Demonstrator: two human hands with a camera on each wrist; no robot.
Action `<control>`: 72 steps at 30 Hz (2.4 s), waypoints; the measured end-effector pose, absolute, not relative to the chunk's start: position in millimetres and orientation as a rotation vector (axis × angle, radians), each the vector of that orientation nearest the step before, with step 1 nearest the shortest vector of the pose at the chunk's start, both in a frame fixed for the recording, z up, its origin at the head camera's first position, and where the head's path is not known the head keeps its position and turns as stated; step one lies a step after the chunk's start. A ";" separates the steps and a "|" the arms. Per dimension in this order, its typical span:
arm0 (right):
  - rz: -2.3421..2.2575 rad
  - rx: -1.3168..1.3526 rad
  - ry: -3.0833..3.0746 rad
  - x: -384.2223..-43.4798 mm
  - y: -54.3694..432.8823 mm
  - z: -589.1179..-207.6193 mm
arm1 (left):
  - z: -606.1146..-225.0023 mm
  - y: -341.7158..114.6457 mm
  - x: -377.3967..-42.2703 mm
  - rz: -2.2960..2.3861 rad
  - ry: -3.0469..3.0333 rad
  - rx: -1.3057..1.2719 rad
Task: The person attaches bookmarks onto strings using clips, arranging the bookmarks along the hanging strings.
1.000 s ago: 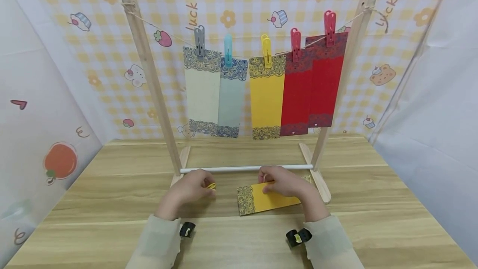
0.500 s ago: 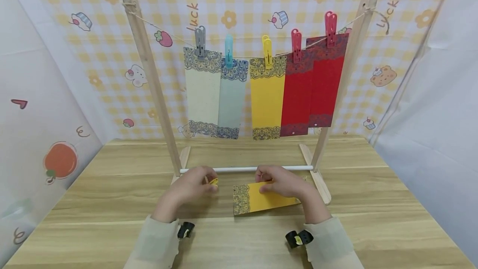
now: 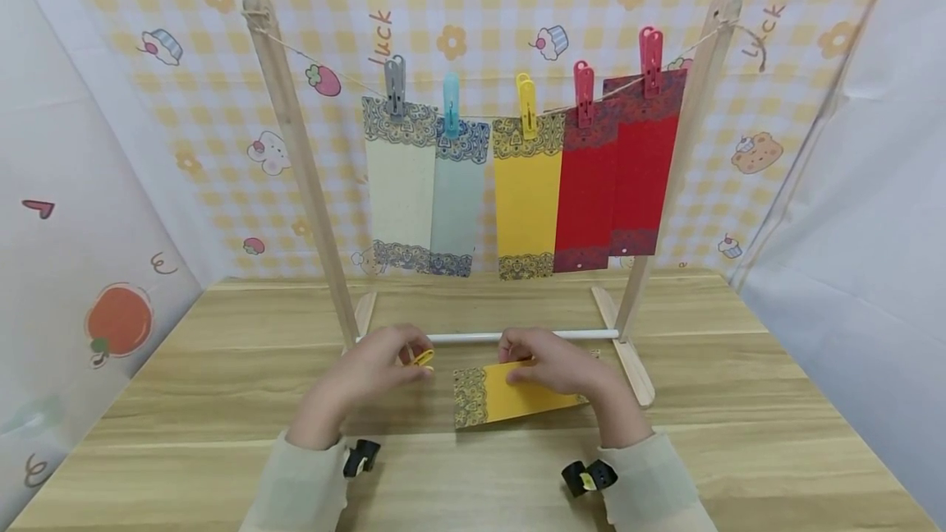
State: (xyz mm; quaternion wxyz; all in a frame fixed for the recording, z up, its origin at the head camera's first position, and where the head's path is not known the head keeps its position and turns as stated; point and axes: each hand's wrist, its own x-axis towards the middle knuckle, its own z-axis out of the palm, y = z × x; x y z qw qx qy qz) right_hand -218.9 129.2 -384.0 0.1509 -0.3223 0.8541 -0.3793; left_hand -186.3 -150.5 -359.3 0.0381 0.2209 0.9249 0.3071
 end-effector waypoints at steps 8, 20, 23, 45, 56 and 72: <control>-1.100 -0.931 2.464 -213.5 123.6 -380.9 | -350.9 -154.1 -182.8 0.963 2.886 0.757; -1.163 -1.037 2.447 -211.3 112.2 -381.0 | -338.7 -161.3 -178.0 0.987 2.989 0.826; -1.187 -1.041 2.436 -210.5 108.6 -380.3 | -336.3 -163.3 -176.4 1.005 3.002 0.836; -1.507 -1.010 2.335 -209.4 76.2 -371.2 | -331.2 -185.6 -169.3 1.126 3.117 0.807; -1.759 -0.766 2.346 -215.5 62.7 -361.2 | -315.2 -200.2 -169.0 1.215 3.178 0.845; -2.079 -0.788 2.279 -221.1 28.2 -329.4 | -271.4 -201.0 -176.7 1.670 3.480 0.827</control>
